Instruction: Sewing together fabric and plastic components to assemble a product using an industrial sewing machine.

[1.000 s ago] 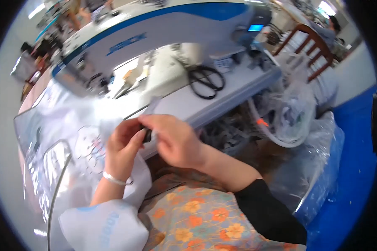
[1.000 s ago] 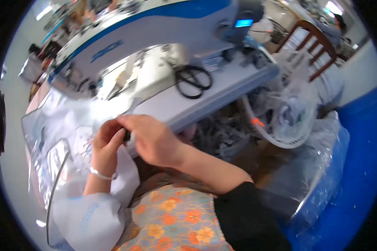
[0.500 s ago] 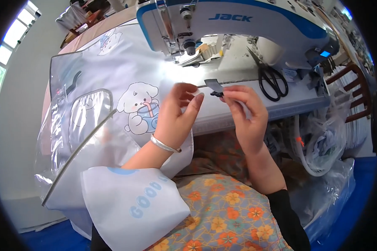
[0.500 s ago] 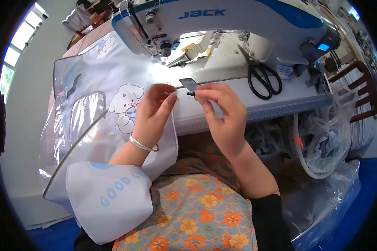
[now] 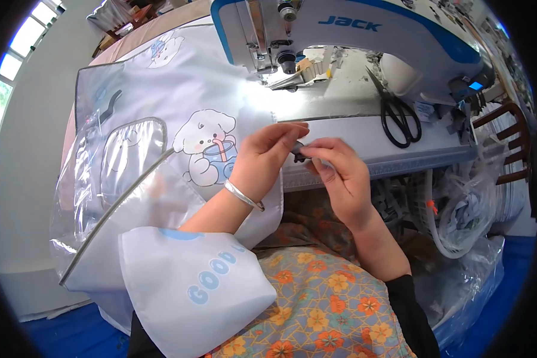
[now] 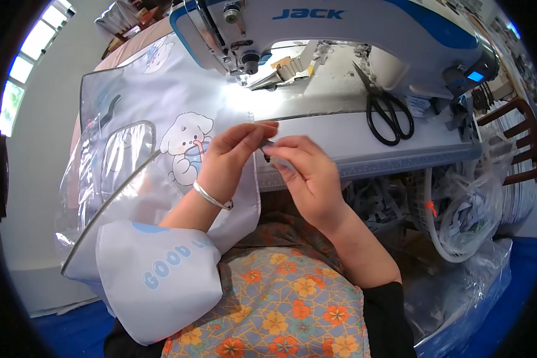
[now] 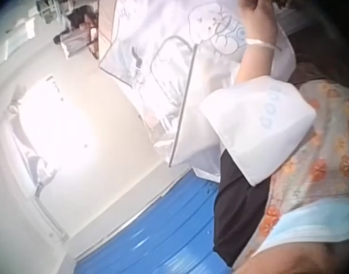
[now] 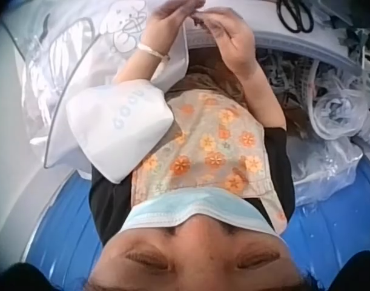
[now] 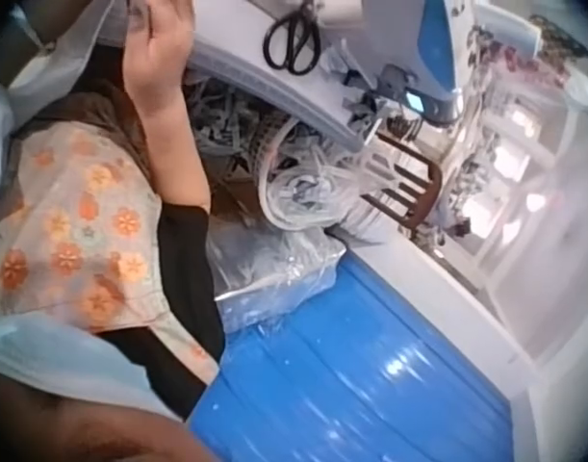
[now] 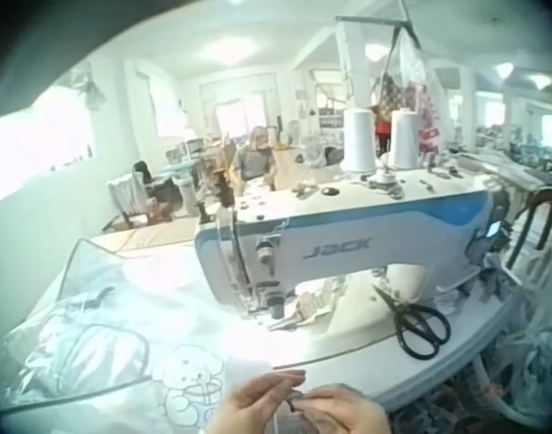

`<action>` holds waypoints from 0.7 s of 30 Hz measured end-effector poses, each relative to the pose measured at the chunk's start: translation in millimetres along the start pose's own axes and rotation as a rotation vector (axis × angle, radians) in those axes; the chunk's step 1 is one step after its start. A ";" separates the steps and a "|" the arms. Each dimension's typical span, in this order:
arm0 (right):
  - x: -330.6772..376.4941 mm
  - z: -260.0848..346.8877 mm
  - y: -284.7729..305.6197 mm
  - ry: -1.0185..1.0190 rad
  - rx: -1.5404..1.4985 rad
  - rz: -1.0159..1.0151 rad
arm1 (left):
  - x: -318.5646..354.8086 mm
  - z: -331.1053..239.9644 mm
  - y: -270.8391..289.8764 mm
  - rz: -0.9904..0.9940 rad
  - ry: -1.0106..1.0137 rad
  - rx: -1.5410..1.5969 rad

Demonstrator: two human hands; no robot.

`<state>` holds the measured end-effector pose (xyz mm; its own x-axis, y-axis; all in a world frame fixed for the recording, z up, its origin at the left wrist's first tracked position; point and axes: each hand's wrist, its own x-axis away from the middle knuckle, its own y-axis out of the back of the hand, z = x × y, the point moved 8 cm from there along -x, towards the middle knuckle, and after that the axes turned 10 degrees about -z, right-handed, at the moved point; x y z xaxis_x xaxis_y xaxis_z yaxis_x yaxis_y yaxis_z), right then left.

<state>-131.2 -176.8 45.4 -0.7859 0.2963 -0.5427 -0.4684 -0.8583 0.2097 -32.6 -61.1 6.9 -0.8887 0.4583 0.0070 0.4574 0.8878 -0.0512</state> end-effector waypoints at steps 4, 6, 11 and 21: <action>0.4 -17.3 1.7 -0.273 -0.166 -0.037 | 4.2 15.0 -3.5 0.005 0.292 0.204; 0.2 -20.5 4.0 -0.305 -0.252 -0.084 | 1.6 6.5 4.0 -0.116 0.179 0.134; -2.9 -10.6 14.6 -0.106 -0.366 -0.189 | 3.2 5.2 11.4 -0.242 0.177 0.188; 2.3 -6.5 9.0 -0.050 -0.256 -0.098 | 5.0 13.8 -4.4 0.039 0.313 0.089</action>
<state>-134.6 -186.5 40.8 -0.7639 0.3975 -0.5084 -0.4306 -0.9007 -0.0572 -39.4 -63.3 -6.6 -0.8122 0.4949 0.3089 0.4741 0.8685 -0.1449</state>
